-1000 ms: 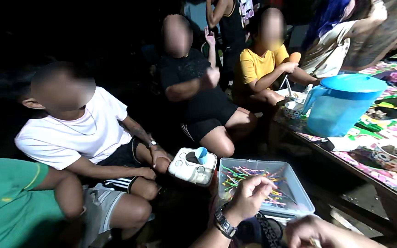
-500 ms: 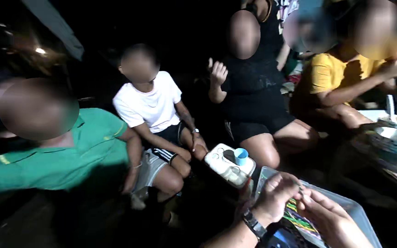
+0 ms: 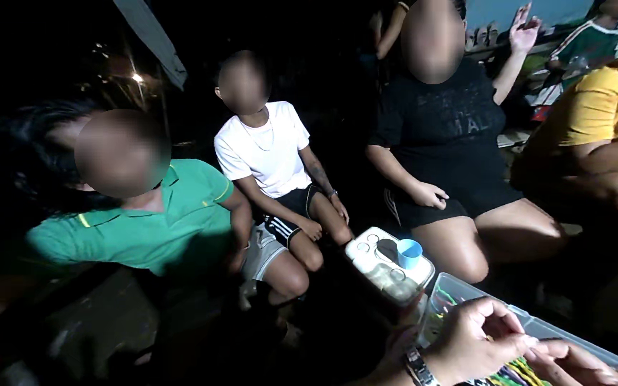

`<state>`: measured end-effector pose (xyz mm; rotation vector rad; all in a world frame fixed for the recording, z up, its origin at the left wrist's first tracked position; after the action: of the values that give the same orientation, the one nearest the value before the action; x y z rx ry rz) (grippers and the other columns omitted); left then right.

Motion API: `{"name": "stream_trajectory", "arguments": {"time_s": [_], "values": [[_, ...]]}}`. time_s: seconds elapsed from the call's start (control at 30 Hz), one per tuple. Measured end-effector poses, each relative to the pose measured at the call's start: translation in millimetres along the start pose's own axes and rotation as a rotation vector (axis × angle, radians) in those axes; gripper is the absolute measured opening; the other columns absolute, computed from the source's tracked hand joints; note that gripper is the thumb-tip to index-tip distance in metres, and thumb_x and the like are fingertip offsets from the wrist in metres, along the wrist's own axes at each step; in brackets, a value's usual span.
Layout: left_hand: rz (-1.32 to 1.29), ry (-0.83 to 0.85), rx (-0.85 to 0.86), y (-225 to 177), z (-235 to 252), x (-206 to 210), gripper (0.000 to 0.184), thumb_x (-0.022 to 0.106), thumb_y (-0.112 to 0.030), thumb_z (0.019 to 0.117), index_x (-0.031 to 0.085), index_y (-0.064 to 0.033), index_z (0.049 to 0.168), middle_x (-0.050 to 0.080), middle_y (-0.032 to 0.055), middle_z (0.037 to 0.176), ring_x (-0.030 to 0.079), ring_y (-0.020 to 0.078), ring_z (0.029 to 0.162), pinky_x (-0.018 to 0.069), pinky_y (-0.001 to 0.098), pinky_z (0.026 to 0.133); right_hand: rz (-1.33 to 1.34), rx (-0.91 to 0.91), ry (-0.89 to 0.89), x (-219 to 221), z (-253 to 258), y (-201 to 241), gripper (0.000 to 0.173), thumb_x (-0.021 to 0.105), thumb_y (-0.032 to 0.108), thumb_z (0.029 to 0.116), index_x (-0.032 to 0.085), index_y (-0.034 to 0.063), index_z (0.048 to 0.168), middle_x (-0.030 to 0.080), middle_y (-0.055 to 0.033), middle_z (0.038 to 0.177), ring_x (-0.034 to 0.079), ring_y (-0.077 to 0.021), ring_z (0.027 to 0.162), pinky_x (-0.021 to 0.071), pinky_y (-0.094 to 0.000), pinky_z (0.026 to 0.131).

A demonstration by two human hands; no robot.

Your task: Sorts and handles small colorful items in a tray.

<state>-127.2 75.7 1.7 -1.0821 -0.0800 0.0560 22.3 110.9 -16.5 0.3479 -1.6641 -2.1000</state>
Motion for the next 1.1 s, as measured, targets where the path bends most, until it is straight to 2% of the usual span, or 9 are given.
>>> {"name": "stream_trajectory", "arguments": {"time_s": [0.23, 0.37, 0.53, 0.67, 0.73, 0.83, 0.93, 1.0, 1.1], "values": [[-0.166, 0.012, -0.031, 12.1, 10.1, 1.7, 0.009, 0.061, 0.007, 0.0932, 0.061, 0.0098, 0.102, 0.067, 0.0065, 0.088, 0.063, 0.0041, 0.078, 0.0551, 0.0216, 0.075, 0.031, 0.074, -0.019, -5.6, 0.5, -2.2, 0.017, 0.052, 0.004, 0.1015, 0.065, 0.0142, 0.102, 0.070, 0.0136, 0.087, 0.066, 0.0004, 0.076, 0.0576, -0.0210, 0.074], [-0.165, 0.028, -0.074, 12.6, 8.1, 4.2, 0.010, 0.061, 0.006, 0.0930, 0.061, 0.0077, 0.103, 0.066, 0.0053, 0.091, 0.063, 0.0048, 0.080, 0.0554, 0.0229, 0.077, -0.210, 0.000, -0.001, -14.8, -1.9, -6.2, 0.020, 0.049, 0.010, 0.1033, 0.065, -0.0020, 0.108, 0.069, 0.0072, 0.091, 0.066, 0.0035, 0.082, 0.0578, -0.0212, 0.081], [0.038, 0.102, -0.179, 14.4, 8.5, 13.0, 0.013, 0.064, 0.000, 0.0944, 0.061, 0.0088, 0.104, 0.063, 0.0091, 0.092, 0.060, 0.0077, 0.079, 0.0527, 0.0241, 0.075, -0.432, -0.138, -0.125, -22.1, -4.5, -9.0, 0.023, 0.059, 0.016, 0.0984, 0.071, -0.0036, 0.103, 0.071, -0.0057, 0.094, 0.065, -0.0007, 0.082, 0.0562, -0.0204, 0.079], [0.111, 0.057, -0.261, 18.4, 7.7, 22.3, 0.014, 0.063, -0.001, 0.0948, 0.061, 0.0089, 0.104, 0.064, 0.0128, 0.096, 0.061, 0.0122, 0.085, 0.0530, 0.0289, 0.080, -0.585, -0.192, -0.183, -28.9, -5.8, -10.8, 0.020, 0.066, 0.015, 0.0949, 0.073, -0.0022, 0.101, 0.071, -0.0137, 0.097, 0.068, -0.0144, 0.083, 0.0583, -0.0321, 0.078], [0.115, 0.040, -0.239, 15.8, 5.7, 24.3, 0.013, 0.063, -0.002, 0.0954, 0.062, 0.0079, 0.104, 0.064, 0.0121, 0.094, 0.061, 0.0122, 0.084, 0.0531, 0.0291, 0.080, -0.614, -0.246, -0.191, -26.7, -9.5, -9.5, 0.017, 0.068, 0.012, 0.0913, 0.073, -0.0022, 0.098, 0.070, -0.0143, 0.095, 0.068, -0.0174, 0.083, 0.0592, -0.0341, 0.076], [0.090, 0.043, -0.199, 11.1, -1.4, 26.6, 0.015, 0.061, -0.004, 0.0971, 0.062, 0.0070, 0.108, 0.063, 0.0111, 0.097, 0.061, 0.0116, 0.084, 0.0536, 0.0285, 0.079, -0.610, -0.258, -0.221, -22.9, -18.1, -5.6, 0.017, 0.069, 0.015, 0.0902, 0.074, 0.0006, 0.098, 0.070, -0.0100, 0.094, 0.068, -0.0125, 0.082, 0.0588, -0.0293, 0.075], [0.029, 0.042, -0.218, 9.2, -4.0, 26.5, 0.015, 0.061, -0.004, 0.0976, 0.062, 0.0058, 0.108, 0.064, 0.0073, 0.092, 0.062, 0.0081, 0.076, 0.0546, 0.0256, 0.072, -0.549, -0.229, -0.248, -21.1, -20.5, -2.9, 0.018, 0.066, 0.015, 0.0929, 0.072, -0.0002, 0.100, 0.069, -0.0085, 0.095, 0.067, -0.0096, 0.082, 0.0585, -0.0264, 0.076], [-0.027, 0.043, -0.246, 10.0, -5.3, 24.4, 0.013, 0.061, -0.003, 0.0974, 0.061, 0.0056, 0.108, 0.064, 0.0059, 0.089, 0.063, 0.0082, 0.075, 0.0558, 0.0259, 0.073, -0.530, -0.200, -0.242, -19.7, -21.1, -4.3, 0.019, 0.064, 0.016, 0.0957, 0.072, 0.0000, 0.102, 0.070, -0.0078, 0.096, 0.067, -0.0080, 0.082, 0.0582, -0.0251, 0.077], [-0.204, -0.034, -0.313, 11.7, -5.9, 21.0, 0.008, 0.060, 0.001, 0.0964, 0.059, 0.0039, 0.104, 0.064, 0.0045, 0.086, 0.065, 0.0091, 0.074, 0.0576, 0.0263, 0.074, -0.505, -0.147, -0.201, -17.5, -19.7, -6.5, 0.022, 0.059, 0.016, 0.0998, 0.073, 0.0014, 0.107, 0.073, -0.0065, 0.099, 0.070, -0.0080, 0.088, 0.0587, -0.0275, 0.083]]}}
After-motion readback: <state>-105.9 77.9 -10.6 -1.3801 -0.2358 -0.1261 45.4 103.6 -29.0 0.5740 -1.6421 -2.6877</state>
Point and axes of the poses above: each hand's wrist, its own z-axis towards the middle knuckle, its own x-axis out of the palm, y = z × x, the point moved 3 cm from there along z, towards the middle knuckle
